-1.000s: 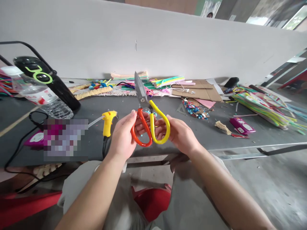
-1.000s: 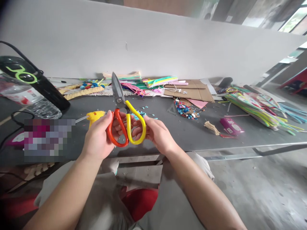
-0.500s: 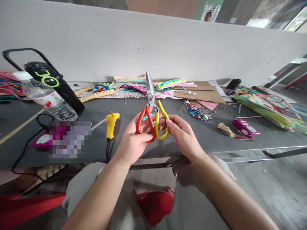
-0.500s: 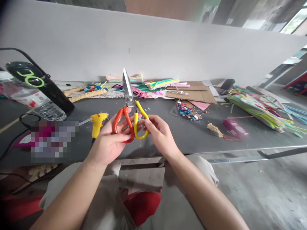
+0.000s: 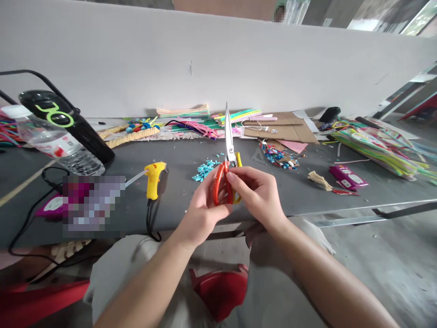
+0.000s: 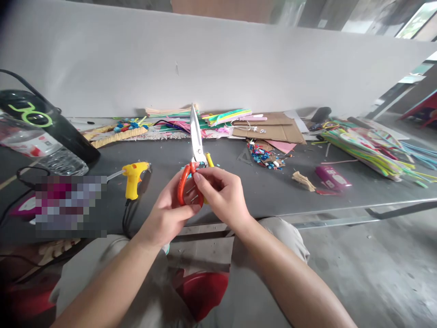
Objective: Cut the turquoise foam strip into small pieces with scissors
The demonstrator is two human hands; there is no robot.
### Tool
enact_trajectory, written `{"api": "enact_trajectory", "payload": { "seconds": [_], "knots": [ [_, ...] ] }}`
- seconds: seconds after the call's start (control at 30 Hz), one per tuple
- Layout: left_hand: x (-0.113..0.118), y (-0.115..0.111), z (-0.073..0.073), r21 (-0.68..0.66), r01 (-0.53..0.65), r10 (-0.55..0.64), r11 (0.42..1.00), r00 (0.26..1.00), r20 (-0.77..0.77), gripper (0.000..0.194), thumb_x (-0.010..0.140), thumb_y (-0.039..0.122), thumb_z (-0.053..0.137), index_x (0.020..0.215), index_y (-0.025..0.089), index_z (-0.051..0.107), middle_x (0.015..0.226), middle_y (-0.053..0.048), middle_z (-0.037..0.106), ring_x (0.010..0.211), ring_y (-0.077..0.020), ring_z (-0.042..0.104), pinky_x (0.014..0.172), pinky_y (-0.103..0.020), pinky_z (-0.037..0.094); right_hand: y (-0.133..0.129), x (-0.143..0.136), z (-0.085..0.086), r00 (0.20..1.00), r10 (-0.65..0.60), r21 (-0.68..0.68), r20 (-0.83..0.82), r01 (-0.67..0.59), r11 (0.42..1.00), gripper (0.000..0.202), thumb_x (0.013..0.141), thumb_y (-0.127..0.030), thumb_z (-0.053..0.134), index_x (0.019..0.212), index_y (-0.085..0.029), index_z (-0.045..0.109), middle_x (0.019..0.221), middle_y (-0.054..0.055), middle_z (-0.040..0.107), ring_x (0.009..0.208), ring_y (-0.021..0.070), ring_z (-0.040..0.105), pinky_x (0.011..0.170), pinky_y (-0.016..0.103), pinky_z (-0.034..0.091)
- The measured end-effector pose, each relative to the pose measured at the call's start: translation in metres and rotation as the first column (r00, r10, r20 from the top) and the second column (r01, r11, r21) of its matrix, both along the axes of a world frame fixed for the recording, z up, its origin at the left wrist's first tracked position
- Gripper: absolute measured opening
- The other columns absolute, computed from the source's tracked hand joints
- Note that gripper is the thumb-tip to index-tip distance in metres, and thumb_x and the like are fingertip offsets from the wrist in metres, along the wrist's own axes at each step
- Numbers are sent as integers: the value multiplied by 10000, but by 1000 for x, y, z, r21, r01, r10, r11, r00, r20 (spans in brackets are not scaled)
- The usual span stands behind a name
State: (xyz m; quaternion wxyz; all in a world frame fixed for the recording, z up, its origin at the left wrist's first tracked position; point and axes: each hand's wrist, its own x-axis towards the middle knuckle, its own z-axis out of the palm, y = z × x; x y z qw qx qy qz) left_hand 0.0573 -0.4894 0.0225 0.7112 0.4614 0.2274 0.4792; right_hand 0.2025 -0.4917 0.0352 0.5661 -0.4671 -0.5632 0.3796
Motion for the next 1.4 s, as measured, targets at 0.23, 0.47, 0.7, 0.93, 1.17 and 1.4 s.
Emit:
{"api": "enact_trajectory", "payload": {
  "seconds": [0.23, 0.47, 0.7, 0.93, 1.17, 1.4],
  "knots": [
    [-1, 1, -2, -6, -17, 16, 1000, 999, -29, 692, 740, 10, 662, 1366, 292, 577, 1451, -59, 576, 1385, -300, 496, 1070, -374, 462, 2, -1, 2, 988, 51, -65, -146, -61, 996, 200, 855, -360, 732, 856, -162, 756, 732, 37, 736, 609, 149, 651, 546, 263, 514],
    [0, 2, -4, -11, -31, 31, 999, 999, -39, 695, 732, 13, 670, 1362, 290, 578, 1310, -53, 655, 1233, -264, 604, 997, -338, 497, 1, -8, -1, 974, 11, -93, -225, -33, 995, 173, 842, -311, 708, 808, -154, 772, 581, -3, 633, 469, 100, 514, 459, 248, 447],
    [2, 2, 3, 4, -56, 56, 998, 998, -32, 687, 693, 7, 653, 1326, 271, 616, 1258, -52, 683, 1165, -265, 629, 875, -310, 523, 1, -9, 1, 982, 14, -93, -191, -33, 995, 159, 823, -289, 680, 803, -152, 758, 544, -15, 604, 460, 101, 502, 451, 247, 429],
    [0, 0, 7, -134, -19, 25, 991, 999, 39, 701, 677, -13, 676, 1308, 290, 629, 1328, -49, 669, 1260, -277, 601, 848, -286, 539, 1, 4, 3, 997, -73, 52, 10, 73, 996, 135, 914, -261, 568, 836, -184, 647, 679, -11, 597, 567, 105, 486, 519, 239, 400],
    [-15, 9, 15, -209, -16, 55, 978, 982, 182, 399, 843, 250, 645, 1241, 250, 677, 1255, -79, 700, 1254, -304, 618, 980, -421, 548, -7, 31, 21, 938, 343, -10, 54, -343, 939, 336, 955, -250, 466, 622, -214, 442, 556, -39, 417, 500, 97, 326, 487, 254, 304],
    [-25, 15, 24, -262, -95, 147, 960, 971, 187, 489, 924, 540, 526, 1284, 233, 649, 1287, -116, 679, 1267, -337, 614, 980, -499, 561, -3, 44, 21, 327, 899, -286, 292, -867, 408, 254, 928, -363, 646, 1004, -164, 785, 783, 50, 705, 656, 134, 582, 597, 241, 465]
  ]
}}
